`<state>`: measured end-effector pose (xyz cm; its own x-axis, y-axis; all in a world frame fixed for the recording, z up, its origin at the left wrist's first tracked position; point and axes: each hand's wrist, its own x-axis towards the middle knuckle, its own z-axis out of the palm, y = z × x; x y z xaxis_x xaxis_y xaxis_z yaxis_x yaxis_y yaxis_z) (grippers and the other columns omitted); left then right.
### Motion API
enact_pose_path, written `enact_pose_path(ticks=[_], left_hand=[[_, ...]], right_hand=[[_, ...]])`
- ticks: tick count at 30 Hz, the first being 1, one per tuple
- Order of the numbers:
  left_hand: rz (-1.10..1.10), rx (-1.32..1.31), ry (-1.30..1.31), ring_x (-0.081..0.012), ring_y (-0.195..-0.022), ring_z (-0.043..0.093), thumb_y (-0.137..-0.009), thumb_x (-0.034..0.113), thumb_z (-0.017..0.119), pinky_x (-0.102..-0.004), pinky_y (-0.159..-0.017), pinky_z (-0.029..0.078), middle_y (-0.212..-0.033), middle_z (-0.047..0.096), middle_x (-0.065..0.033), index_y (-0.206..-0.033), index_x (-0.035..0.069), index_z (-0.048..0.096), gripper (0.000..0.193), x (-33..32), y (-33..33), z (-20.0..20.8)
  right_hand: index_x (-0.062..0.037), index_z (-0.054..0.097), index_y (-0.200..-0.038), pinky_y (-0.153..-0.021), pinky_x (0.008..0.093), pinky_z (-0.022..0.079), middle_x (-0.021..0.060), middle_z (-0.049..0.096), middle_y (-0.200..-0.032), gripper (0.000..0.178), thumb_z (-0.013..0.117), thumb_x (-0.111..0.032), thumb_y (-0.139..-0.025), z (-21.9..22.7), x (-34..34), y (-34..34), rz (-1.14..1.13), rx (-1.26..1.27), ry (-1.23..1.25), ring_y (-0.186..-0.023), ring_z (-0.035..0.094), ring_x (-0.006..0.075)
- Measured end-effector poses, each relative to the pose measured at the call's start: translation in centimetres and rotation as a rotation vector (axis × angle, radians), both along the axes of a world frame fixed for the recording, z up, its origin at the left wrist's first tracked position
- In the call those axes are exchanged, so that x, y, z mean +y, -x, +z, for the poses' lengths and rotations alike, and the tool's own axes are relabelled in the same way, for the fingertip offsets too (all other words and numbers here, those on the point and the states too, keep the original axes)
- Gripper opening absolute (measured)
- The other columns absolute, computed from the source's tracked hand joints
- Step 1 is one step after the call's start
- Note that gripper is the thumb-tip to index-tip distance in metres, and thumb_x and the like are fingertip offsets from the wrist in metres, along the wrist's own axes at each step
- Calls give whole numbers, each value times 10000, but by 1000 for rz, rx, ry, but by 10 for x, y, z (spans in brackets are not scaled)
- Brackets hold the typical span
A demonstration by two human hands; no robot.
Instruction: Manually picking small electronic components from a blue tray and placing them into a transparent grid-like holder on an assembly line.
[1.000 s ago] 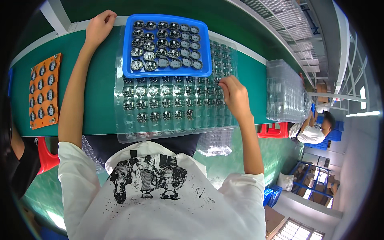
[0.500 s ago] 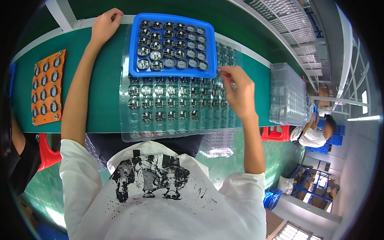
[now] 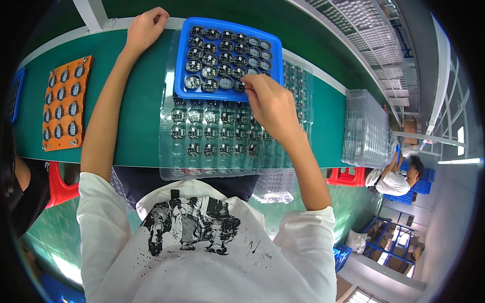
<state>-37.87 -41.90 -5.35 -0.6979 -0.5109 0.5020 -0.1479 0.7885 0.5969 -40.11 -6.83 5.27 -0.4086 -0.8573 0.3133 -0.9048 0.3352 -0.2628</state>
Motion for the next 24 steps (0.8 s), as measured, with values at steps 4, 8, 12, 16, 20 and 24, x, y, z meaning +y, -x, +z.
enact_pose_path(ticks=[4, 8, 12, 16, 20, 24], left_hand=[[-8, -23, -31, -250, -687, 635, -887, 239, 563, -358, -663, 490, -744, 653, -79, -966, 116, 683, 189, 0, 0, 1], [-8, -23, -34, -248, -684, 633, -888, 241, 561, -358, -662, 488, -735, 648, -77, -966, 115, 683, 192, 1, -1, 1], [-13, -22, -18, -246, -694, 637, -888, 247, 561, -357, -672, 492, -736, 648, -72, -968, 117, 683, 195, 7, -5, 9], [23, 48, -80, -388, -825, 650, -857, 197, 560, -472, -737, 511, -836, 672, -191, -859, 63, 671, 174, 18, -8, 19], [25, 59, -72, -387, -835, 651, -860, 198, 559, -471, -739, 512, -843, 671, -195, -861, 63, 672, 176, 17, -10, 20], [30, 15, -85, -385, -844, 650, -860, 197, 560, -468, -744, 512, -850, 671, -197, -863, 62, 672, 176, 20, -8, 23]], right_hand=[[-37, 618, -1061, -618, 292, 532, 100, 688, -921, 262, 642, 68, -822, 0, -3, 1, 3, 12, -6, -822, 694, 209], [-36, 622, -1054, -620, 302, 547, 105, 688, -924, 253, 648, 61, -822, 1, -4, 1, 2, 26, -18, -825, 696, 218], [-38, 624, -1053, -617, 306, 551, 106, 689, -923, 249, 652, 54, -823, 1, -6, 0, 11, 27, -22, -817, 696, 222], [-40, 625, -1047, -623, 308, 552, 105, 691, -918, 245, 656, 50, -822, -1, -5, 0, 7, 2, -25, -816, 697, 223], [-37, 630, -1027, -628, 316, 537, 107, 692, -912, 225, 657, 51, -822, -3, -5, 0, -13, -37, -26, -796, 693, 223], [-31, 630, -1002, -635, 342, 525, 116, 691, -897, 205, 659, 48, -815, -4, -5, 3, -12, -94, 3, -780, 685, 250]])
